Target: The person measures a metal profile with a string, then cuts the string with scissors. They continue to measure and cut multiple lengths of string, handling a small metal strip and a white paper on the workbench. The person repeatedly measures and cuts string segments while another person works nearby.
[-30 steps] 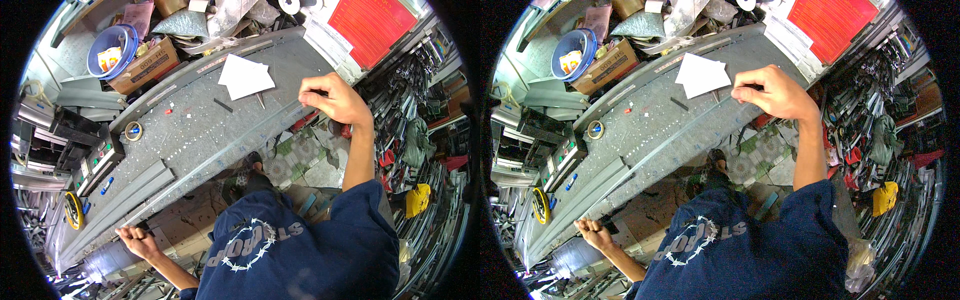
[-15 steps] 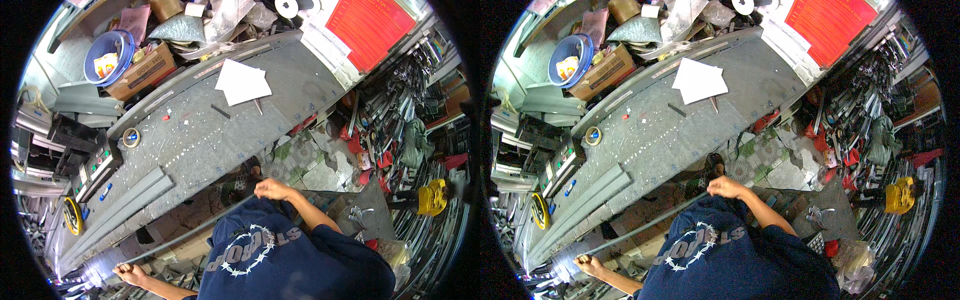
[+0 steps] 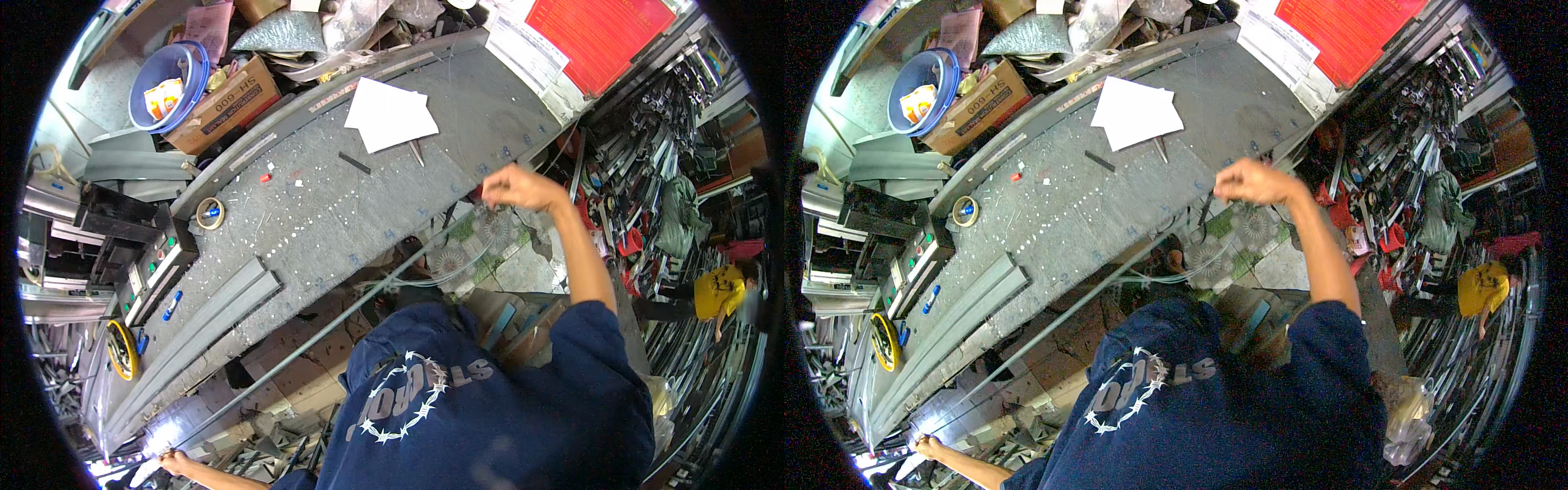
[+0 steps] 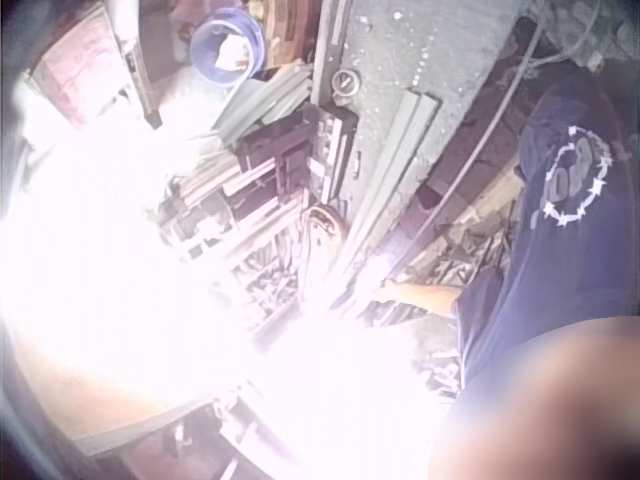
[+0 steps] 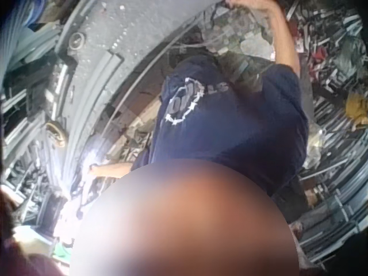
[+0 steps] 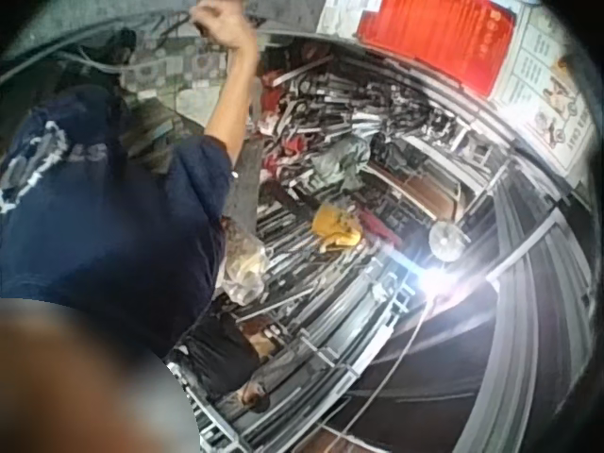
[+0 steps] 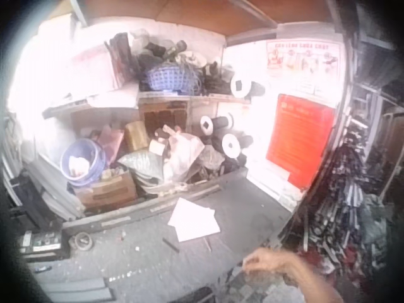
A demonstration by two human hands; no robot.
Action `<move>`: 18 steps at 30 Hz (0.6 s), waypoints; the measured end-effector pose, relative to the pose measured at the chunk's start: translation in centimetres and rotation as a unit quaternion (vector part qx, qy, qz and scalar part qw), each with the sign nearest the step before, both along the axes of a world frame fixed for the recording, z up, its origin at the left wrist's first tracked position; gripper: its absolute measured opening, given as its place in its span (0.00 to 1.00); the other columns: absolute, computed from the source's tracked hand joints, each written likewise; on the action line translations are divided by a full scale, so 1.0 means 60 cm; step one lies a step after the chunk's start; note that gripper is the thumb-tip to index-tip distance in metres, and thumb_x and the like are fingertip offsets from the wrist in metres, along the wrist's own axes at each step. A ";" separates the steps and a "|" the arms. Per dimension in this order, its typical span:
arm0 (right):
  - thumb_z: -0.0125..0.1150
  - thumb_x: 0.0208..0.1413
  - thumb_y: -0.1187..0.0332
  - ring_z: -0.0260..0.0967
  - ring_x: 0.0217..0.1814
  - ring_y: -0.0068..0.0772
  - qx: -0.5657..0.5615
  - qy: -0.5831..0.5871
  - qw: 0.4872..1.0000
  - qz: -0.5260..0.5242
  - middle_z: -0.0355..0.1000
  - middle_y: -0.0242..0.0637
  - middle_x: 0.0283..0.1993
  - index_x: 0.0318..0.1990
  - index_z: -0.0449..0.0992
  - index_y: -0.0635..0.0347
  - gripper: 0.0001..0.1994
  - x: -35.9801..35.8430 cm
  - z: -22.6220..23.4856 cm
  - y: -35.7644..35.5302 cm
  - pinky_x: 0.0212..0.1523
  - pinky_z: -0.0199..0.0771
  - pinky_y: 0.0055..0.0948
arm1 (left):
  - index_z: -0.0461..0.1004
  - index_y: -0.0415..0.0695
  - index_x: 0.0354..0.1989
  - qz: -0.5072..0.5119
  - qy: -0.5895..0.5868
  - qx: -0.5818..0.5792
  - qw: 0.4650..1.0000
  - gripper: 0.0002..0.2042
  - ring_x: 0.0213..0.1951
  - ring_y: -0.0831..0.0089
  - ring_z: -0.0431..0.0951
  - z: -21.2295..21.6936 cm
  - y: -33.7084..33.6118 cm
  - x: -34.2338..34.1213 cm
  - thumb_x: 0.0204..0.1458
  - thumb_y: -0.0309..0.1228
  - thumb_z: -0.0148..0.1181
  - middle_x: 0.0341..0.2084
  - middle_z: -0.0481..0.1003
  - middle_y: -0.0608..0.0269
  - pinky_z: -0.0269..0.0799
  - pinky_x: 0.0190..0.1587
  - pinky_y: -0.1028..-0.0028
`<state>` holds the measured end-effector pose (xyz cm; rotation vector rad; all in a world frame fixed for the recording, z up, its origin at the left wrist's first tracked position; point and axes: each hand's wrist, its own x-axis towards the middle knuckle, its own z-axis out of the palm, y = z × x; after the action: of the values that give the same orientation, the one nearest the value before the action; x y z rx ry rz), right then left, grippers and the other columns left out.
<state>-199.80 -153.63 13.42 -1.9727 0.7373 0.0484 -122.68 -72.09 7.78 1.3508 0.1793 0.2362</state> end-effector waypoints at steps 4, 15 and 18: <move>0.61 0.69 0.58 0.61 0.30 0.15 -0.022 -0.101 0.988 -0.116 0.71 0.23 0.28 0.34 0.79 0.62 0.16 0.024 0.074 0.003 0.33 0.61 0.22 | 0.75 0.39 0.37 -0.089 0.008 0.305 0.948 0.18 0.30 0.66 0.73 0.023 -0.016 0.032 0.67 0.43 0.52 0.27 0.74 0.57 0.70 0.35 0.66; 0.60 0.69 0.65 0.56 0.24 0.10 0.158 -0.261 0.937 -0.170 0.67 0.20 0.26 0.33 0.78 0.60 0.12 0.207 -0.007 0.229 0.24 0.54 0.19 | 0.77 0.38 0.59 -0.524 -0.186 0.371 0.743 0.18 0.60 0.57 0.77 0.001 -0.725 -0.507 0.68 0.35 0.51 0.56 0.79 0.49 0.68 0.65 0.62; 0.59 0.70 0.65 0.61 0.29 0.13 0.216 -0.226 0.932 -0.182 0.70 0.21 0.27 0.34 0.79 0.62 0.12 0.223 -0.011 0.251 0.30 0.61 0.20 | 0.74 0.37 0.61 -0.668 -0.187 0.260 0.672 0.21 0.64 0.53 0.74 0.062 -0.848 -0.666 0.61 0.31 0.54 0.58 0.77 0.45 0.63 0.68 0.59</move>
<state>-186.42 -138.55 12.78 -1.3335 0.7009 -0.4220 -162.64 -122.97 11.50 1.6200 -1.3219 -0.7518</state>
